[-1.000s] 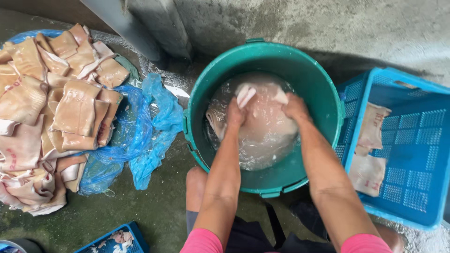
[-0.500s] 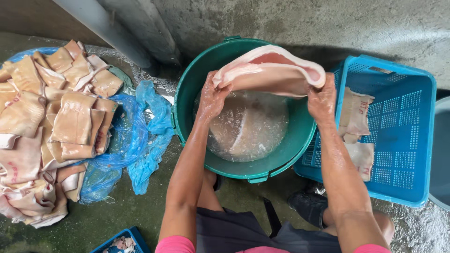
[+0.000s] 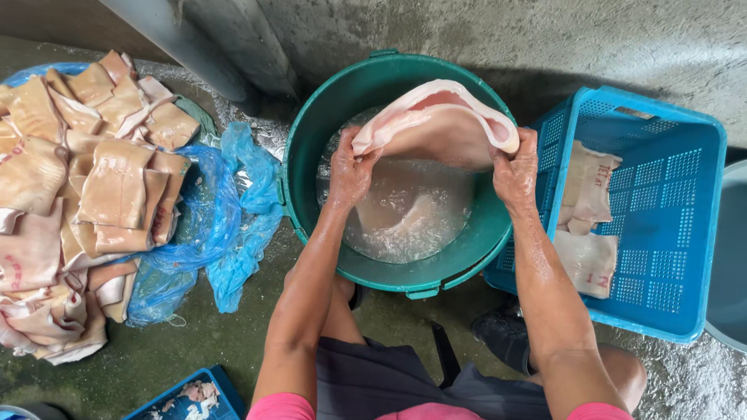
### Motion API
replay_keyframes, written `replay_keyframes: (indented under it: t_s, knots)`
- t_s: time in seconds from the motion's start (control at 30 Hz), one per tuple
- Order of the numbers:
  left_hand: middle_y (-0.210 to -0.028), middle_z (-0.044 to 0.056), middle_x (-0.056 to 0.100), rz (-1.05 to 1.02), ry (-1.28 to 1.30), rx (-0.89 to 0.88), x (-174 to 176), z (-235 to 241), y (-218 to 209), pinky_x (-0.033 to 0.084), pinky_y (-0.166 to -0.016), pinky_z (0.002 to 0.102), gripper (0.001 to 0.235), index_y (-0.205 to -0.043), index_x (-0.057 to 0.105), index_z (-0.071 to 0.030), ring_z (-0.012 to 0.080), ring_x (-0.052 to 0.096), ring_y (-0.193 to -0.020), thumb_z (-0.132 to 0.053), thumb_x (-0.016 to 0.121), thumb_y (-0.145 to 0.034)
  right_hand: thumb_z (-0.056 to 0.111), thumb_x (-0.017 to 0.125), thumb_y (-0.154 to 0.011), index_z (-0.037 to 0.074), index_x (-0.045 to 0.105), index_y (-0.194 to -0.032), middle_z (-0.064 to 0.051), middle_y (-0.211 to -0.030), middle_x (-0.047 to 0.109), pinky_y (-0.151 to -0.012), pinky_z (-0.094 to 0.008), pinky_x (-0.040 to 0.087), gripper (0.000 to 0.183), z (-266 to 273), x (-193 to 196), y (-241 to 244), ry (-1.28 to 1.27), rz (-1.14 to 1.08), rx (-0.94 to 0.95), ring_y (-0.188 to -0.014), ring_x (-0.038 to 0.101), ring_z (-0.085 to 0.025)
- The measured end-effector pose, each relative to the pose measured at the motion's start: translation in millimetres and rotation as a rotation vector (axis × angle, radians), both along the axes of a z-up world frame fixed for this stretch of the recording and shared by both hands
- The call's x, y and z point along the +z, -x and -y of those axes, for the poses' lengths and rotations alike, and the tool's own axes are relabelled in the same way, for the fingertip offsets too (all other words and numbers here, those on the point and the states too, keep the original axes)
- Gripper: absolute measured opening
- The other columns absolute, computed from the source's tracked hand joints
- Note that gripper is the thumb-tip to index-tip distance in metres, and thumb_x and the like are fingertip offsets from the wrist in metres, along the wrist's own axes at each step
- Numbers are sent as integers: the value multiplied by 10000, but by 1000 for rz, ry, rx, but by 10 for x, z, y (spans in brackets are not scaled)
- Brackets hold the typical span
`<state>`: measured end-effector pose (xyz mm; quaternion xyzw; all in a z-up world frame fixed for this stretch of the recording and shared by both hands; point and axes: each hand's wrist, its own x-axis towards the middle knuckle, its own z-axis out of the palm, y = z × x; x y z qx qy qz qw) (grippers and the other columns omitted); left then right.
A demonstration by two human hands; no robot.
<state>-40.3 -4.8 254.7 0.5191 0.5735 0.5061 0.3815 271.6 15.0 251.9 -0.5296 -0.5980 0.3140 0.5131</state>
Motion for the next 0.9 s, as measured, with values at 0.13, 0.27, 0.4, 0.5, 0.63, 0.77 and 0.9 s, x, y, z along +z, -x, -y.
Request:
replay_keyframes:
  t_s: [0.13, 0.27, 0.4, 0.5, 0.63, 0.77, 0.9]
  knots:
    - [-1085, 160, 732, -104, -41, -34, -6, 111, -28, 560, -858, 349, 380, -1231, 521, -72, 268, 741, -1006, -40, 744, -925, 14, 703, -1006, 41, 503, -1212, -59, -1103, 610, -914, -278, 496, 288, 101, -21, 24, 62, 45, -3, -1018, 575, -118]
    - [-1104, 181, 723, -181, -97, -55, 34, 229, -53, 570, -862, 388, 370, -1236, 524, -81, 339, 735, -1028, -17, 728, -934, 26, 713, -985, 40, 502, -1195, -62, -1060, 623, -869, -282, 510, 299, 190, -5, 40, 105, 152, -26, -982, 602, -121]
    - [-1146, 188, 720, -174, -163, -42, 62, 277, -37, 575, -900, 399, 375, -1254, 530, -72, 353, 731, -1065, 29, 682, -927, 21, 717, -982, 41, 508, -1195, -70, -1069, 610, -872, -287, 512, 299, 223, -15, 62, 91, 123, -5, -989, 597, -128]
    - [-1133, 192, 713, -170, -135, -8, 59, 301, -63, 574, -875, 395, 368, -1227, 545, -72, 349, 737, -1040, 11, 708, -907, 24, 732, -984, 40, 520, -1183, -71, -1054, 621, -883, -294, 509, 291, 236, 7, 67, 68, 165, -6, -982, 604, -137]
    - [-1120, 179, 714, -158, -100, 6, 50, 311, -62, 577, -877, 389, 364, -1243, 544, -70, 333, 744, -1026, 2, 706, -925, 56, 748, -977, 49, 522, -1169, -61, -1045, 601, -837, -279, 507, 297, 281, 14, 98, 128, 130, -23, -945, 586, -119]
    - [-1103, 165, 716, -160, -128, 14, 84, 318, -93, 578, -869, 383, 372, -1243, 542, -67, 321, 746, -1008, -9, 720, -922, 78, 737, -1011, 54, 498, -1187, -34, -1051, 602, -873, -272, 499, 298, 259, 1, 66, 86, 52, -26, -962, 568, -102]
    - [-1152, 152, 720, -169, -155, -4, 176, 332, -195, 576, -867, 377, 373, -1228, 516, -65, 312, 747, -1016, -25, 733, -926, 107, 746, -1038, 58, 483, -1215, -21, -1117, 559, -922, -266, 487, 320, 315, 5, -19, 38, -57, -44, -1025, 532, -97]
